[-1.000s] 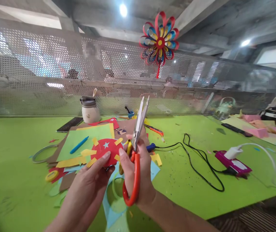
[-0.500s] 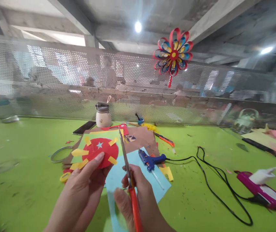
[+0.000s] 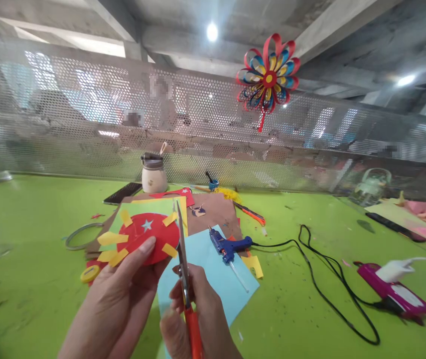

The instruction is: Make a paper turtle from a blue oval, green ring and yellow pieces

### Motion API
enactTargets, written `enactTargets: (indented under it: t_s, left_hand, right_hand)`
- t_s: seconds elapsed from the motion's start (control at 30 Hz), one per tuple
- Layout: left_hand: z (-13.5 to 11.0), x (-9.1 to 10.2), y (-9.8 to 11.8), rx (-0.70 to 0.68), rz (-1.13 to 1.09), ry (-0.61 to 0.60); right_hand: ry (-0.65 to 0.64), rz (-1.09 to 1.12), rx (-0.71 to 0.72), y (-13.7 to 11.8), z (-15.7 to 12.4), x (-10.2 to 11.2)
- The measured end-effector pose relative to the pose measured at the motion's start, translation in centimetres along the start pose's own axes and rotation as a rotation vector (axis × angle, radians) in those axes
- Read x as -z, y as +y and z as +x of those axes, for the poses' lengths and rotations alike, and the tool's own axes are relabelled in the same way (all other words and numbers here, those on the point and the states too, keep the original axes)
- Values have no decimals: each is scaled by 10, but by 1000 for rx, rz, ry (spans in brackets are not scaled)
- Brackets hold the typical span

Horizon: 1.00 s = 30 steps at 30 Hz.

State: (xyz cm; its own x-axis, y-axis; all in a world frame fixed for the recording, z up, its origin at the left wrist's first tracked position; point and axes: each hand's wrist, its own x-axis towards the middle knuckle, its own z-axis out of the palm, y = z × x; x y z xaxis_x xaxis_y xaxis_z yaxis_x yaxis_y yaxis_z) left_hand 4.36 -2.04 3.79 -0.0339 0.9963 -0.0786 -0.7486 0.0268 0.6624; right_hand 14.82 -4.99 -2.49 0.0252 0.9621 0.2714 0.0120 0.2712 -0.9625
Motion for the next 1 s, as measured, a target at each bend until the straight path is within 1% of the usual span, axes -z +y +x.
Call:
enactTargets:
  t_s: [0.17, 0.27, 0.37, 0.43, 0.63, 1.0]
  left_hand:
    - [1, 1, -3, 2, 7, -10]
    - [0, 1, -4, -3, 13, -14]
    - [-1, 1, -4, 12, -2, 18]
    - [-1, 1, -3, 30, -13, 37]
    - [1, 0, -3, 27, -36, 39]
    - [-1, -1, -4, -35, -26, 49]
  right_hand:
    - [-25, -39, -6, 4, -1, 1]
    - [-40, -19, -9, 5, -1, 2]
    - [-46, 12, -22, 6, -1, 2]
    - [-33, 21, -22, 5, -1, 1]
    - [-10, 0, -10, 1, -2, -2]
    - [8, -27, 3, 5, -4, -3]
